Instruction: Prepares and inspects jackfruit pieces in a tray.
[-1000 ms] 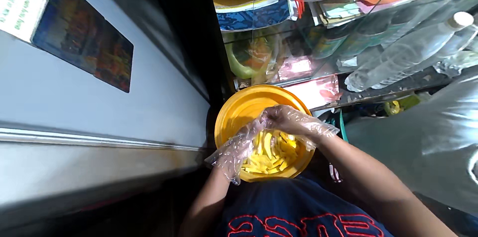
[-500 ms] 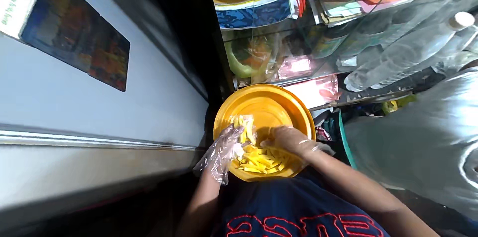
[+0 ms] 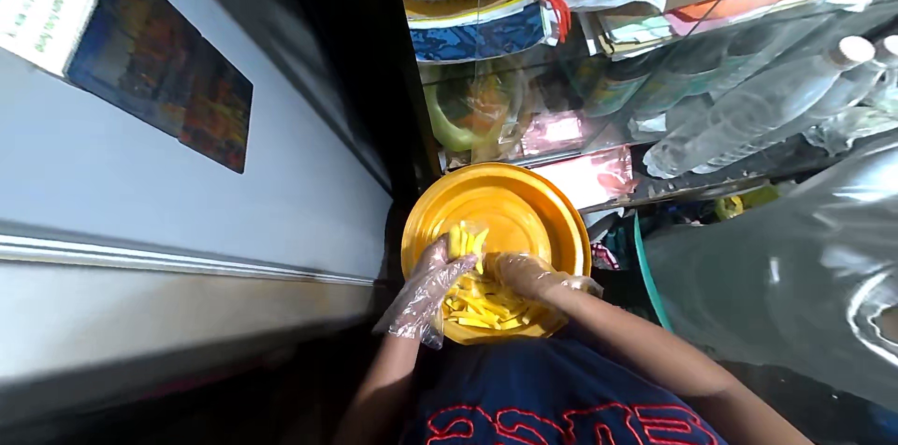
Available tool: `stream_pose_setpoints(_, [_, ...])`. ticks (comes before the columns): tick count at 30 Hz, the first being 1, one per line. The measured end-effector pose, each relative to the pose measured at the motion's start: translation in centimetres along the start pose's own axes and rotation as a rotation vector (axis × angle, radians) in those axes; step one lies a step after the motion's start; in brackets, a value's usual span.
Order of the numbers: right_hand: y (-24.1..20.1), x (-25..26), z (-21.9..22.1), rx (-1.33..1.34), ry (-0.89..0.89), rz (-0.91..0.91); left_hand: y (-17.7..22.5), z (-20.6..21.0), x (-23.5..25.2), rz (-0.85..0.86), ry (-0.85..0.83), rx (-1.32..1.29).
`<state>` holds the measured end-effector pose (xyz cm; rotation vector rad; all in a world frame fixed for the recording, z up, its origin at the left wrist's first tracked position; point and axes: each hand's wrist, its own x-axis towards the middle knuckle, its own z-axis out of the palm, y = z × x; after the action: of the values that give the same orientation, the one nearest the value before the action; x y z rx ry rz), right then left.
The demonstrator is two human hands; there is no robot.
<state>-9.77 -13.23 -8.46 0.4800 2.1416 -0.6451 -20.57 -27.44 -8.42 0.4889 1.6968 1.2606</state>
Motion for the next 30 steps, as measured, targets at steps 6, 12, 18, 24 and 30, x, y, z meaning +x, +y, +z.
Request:
stream_pose_setpoints(6, [2.5,-0.8,-1.4,0.075,0.032,-0.227,0.4,-0.4,-0.4,-0.048,-0.056,-0.003])
stream_pose_setpoints(12, [7.5,-2.7,-3.9,0.744,0.246,-0.395,0.2,-0.4,-0.2,-0.084,-0.108,-0.108])
stream_pose_setpoints(18, [7.5,-3.9,-6.1,0.898,0.505,-0.62,0.1,-0.2,0.1,-0.032,-0.246,-0.059])
stream_pose_setpoints(24, [3.7,-4.3,-8.9,0.322,0.468,-0.563,1.0,0.1,0.2,-0.013,-0.255,0.17])
stream_pose_setpoints(30, [2.2,-5.1,-10.0,0.171,0.315,-0.584,1.5,0.2,0.2,-0.02,-0.272,0.293])
